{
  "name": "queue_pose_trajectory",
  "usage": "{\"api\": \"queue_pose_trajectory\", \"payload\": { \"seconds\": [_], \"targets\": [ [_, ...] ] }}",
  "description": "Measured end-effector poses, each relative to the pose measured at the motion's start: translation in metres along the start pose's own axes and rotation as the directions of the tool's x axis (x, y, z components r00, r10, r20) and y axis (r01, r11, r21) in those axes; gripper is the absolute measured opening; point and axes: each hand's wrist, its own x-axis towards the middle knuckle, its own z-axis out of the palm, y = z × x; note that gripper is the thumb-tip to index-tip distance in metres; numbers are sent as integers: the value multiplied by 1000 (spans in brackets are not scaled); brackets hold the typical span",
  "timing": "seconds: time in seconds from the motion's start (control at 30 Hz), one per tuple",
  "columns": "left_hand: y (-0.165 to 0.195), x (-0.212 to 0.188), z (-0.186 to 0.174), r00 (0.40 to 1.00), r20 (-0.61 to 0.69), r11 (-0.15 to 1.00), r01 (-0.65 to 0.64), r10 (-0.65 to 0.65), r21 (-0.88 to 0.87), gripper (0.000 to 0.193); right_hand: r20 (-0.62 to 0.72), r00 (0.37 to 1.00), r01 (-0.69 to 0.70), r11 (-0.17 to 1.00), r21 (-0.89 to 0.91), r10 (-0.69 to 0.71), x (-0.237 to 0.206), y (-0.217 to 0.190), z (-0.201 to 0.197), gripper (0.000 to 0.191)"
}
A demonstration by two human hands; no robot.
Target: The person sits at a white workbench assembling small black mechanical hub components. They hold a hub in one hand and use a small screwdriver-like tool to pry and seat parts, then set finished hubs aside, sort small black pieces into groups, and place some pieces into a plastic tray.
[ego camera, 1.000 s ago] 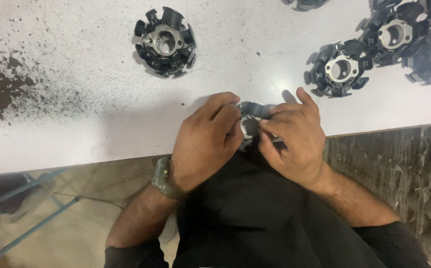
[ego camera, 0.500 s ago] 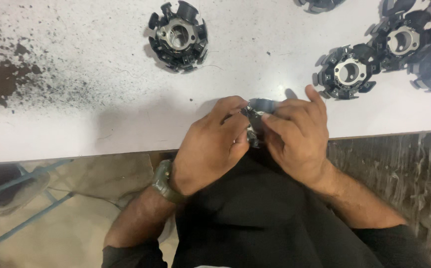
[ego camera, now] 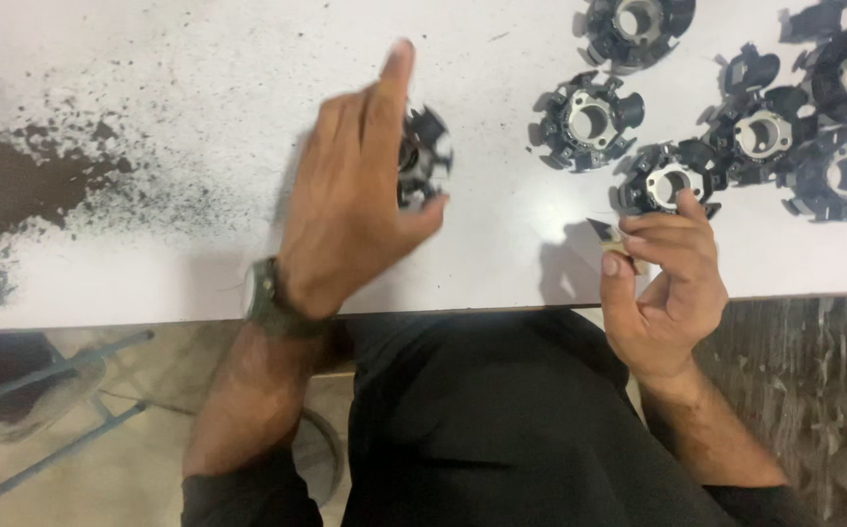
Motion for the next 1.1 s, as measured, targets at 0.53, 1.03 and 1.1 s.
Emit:
{"api": "queue_pose_trajectory", "payload": {
  "seconds": [0.53,1.03,1.1],
  "targets": [
    [72,-48,33,990,68,958,138,-125,-252,30,236,972,-10,999,-48,21,-8,-30,20,22],
    [74,-59,41,980,-66,953,164,-186,-255,20,324,945,96,983,-159,-40,9,-43,27,26],
    [75,-58,40,982,-46,952,164,-182,-260,20,347,938,67,986,-152,-10,15,-45,26,24]
  ]
}}
